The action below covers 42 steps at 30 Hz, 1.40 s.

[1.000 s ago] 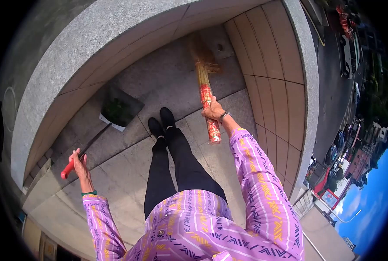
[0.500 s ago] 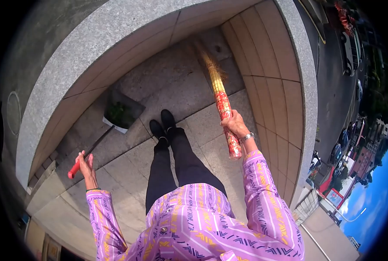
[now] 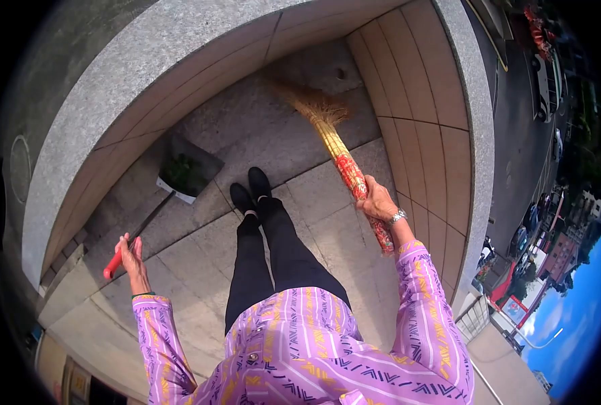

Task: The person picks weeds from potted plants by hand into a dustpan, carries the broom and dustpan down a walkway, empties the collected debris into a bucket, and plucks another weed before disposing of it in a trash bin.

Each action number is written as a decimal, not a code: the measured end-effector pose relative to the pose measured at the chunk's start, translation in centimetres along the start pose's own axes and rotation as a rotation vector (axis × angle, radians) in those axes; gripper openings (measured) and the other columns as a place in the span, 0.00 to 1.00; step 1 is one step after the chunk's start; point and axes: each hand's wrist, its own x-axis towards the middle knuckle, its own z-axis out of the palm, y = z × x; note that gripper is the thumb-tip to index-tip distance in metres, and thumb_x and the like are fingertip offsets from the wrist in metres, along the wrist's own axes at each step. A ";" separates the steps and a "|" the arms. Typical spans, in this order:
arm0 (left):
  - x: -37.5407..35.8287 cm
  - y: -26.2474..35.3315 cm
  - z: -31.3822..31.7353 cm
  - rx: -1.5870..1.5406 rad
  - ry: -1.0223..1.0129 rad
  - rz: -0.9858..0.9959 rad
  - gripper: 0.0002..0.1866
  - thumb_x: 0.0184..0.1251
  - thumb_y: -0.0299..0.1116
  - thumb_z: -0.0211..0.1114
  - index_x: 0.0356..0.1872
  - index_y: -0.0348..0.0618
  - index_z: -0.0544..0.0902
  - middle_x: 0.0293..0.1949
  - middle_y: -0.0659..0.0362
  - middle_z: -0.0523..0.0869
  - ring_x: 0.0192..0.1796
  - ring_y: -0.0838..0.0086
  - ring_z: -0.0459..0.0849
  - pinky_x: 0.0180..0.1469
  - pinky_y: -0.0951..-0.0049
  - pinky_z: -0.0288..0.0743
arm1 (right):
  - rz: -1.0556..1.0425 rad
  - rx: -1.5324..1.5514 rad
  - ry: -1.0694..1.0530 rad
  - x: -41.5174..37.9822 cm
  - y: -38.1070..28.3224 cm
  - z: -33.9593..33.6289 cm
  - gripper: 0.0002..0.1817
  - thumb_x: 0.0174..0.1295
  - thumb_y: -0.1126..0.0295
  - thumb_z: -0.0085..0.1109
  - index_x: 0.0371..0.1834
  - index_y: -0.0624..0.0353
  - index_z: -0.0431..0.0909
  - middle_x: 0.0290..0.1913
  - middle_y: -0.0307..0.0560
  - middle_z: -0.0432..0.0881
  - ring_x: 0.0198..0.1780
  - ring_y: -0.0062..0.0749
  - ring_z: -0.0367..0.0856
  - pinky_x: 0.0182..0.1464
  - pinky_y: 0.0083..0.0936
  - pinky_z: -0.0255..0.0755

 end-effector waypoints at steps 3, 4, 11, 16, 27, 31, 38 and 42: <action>-0.1 0.0 -0.1 0.002 -0.007 0.007 0.17 0.58 0.40 0.59 0.42 0.41 0.69 0.47 0.56 0.75 0.39 0.68 0.77 0.44 0.72 0.75 | -0.036 0.009 0.032 -3.2 0.4 -0.1 0.34 0.32 0.69 0.63 0.49 0.62 0.64 0.37 0.55 0.76 0.43 0.44 0.75 0.44 0.32 0.69; -0.1 0.0 -0.1 0.002 -0.009 0.009 0.17 0.58 0.40 0.59 0.41 0.41 0.69 0.46 0.56 0.75 0.39 0.68 0.77 0.43 0.73 0.75 | -0.039 0.007 0.029 -2.9 0.5 0.1 0.34 0.32 0.69 0.63 0.49 0.62 0.64 0.37 0.55 0.76 0.43 0.44 0.75 0.44 0.32 0.69; 0.0 0.0 -0.2 -0.004 -0.006 0.015 0.16 0.58 0.40 0.58 0.39 0.40 0.68 0.46 0.55 0.75 0.38 0.69 0.77 0.42 0.74 0.75 | 0.208 0.686 0.058 7.6 -1.6 0.8 0.23 0.39 0.77 0.59 0.36 0.61 0.55 0.25 0.48 0.70 0.19 0.33 0.74 0.18 0.31 0.72; -0.4 0.5 0.2 -0.012 -0.006 0.028 0.15 0.59 0.39 0.58 0.39 0.40 0.68 0.44 0.55 0.76 0.37 0.69 0.78 0.41 0.74 0.76 | 0.200 0.520 -0.083 8.9 -4.6 8.1 0.24 0.41 0.76 0.57 0.38 0.61 0.54 0.26 0.49 0.70 0.20 0.33 0.74 0.20 0.31 0.72; 0.3 0.0 0.1 -0.062 0.004 0.016 0.12 0.57 0.37 0.60 0.35 0.43 0.70 0.42 0.56 0.77 0.33 0.71 0.79 0.36 0.77 0.77 | -0.130 0.108 -0.296 -4.9 -6.4 12.7 0.33 0.35 0.71 0.60 0.51 0.61 0.62 0.34 0.60 0.76 0.40 0.51 0.75 0.43 0.35 0.68; 0.1 0.3 0.2 -0.108 0.001 0.053 0.12 0.57 0.38 0.60 0.33 0.42 0.69 0.40 0.54 0.77 0.33 0.71 0.78 0.38 0.74 0.78 | 0.073 0.181 -0.176 -6.0 -4.1 10.7 0.30 0.33 0.72 0.60 0.47 0.63 0.66 0.31 0.51 0.77 0.32 0.37 0.78 0.37 0.30 0.71; 0.4 0.8 0.4 -0.131 -0.013 0.067 0.14 0.57 0.39 0.60 0.31 0.40 0.69 0.39 0.52 0.76 0.35 0.70 0.77 0.38 0.69 0.79 | 0.274 0.572 0.061 4.3 -3.5 5.5 0.20 0.38 0.78 0.58 0.34 0.64 0.61 0.21 0.46 0.71 0.16 0.31 0.72 0.16 0.29 0.70; 0.4 0.5 0.6 -0.144 -0.005 0.042 0.14 0.56 0.39 0.61 0.31 0.39 0.69 0.38 0.51 0.76 0.35 0.70 0.77 0.37 0.69 0.79 | 0.225 0.057 0.061 12.3 -1.3 8.4 0.29 0.35 0.70 0.61 0.42 0.68 0.59 0.34 0.58 0.75 0.33 0.44 0.77 0.33 0.32 0.74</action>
